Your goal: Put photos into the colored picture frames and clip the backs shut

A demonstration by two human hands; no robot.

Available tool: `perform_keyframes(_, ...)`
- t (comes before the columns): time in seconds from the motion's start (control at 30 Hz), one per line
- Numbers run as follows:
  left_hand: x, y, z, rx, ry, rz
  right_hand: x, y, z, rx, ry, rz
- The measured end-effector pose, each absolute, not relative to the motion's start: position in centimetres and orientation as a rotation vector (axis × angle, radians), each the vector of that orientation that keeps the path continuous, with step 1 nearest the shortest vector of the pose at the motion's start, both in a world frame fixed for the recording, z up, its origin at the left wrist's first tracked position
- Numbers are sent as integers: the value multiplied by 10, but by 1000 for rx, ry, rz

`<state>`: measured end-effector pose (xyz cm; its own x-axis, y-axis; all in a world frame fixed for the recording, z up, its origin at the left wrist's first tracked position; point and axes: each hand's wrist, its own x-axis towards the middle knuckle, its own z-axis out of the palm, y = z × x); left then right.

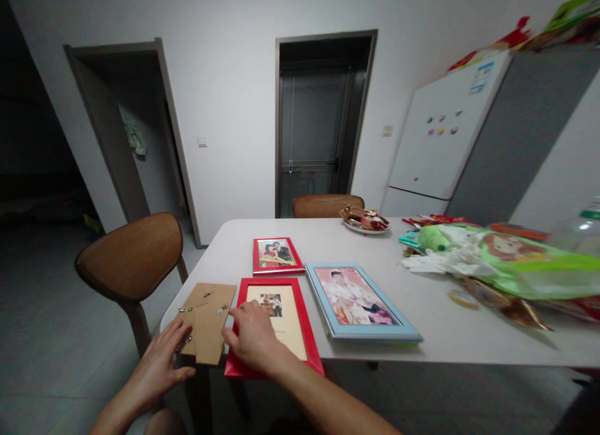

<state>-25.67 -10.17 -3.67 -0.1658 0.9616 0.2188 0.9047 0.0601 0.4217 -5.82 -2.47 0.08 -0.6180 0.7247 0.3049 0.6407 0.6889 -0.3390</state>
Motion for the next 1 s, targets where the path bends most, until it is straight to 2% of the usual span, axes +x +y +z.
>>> perform_keyframes(0.23,-274,-98,-43,1908,2286,891,-109,-45,-11,-1002,-2553,257)
perform_keyframes(0.47,-240,-103,-7,1825,2053,1228,-62,-42,15,-953,-2335,473)
perform_keyframes(0.6,-195,-99,0,1843,1831,1203,-9,-39,16,-1014,-2303,498)
perform_keyframes(0.73,-161,-86,-12,2002,1672,1110,31,-31,4,-1163,-2295,467)
perform_keyframes(1.0,-140,-72,-17,2220,1714,903,40,-19,-13,-1199,-2380,278)
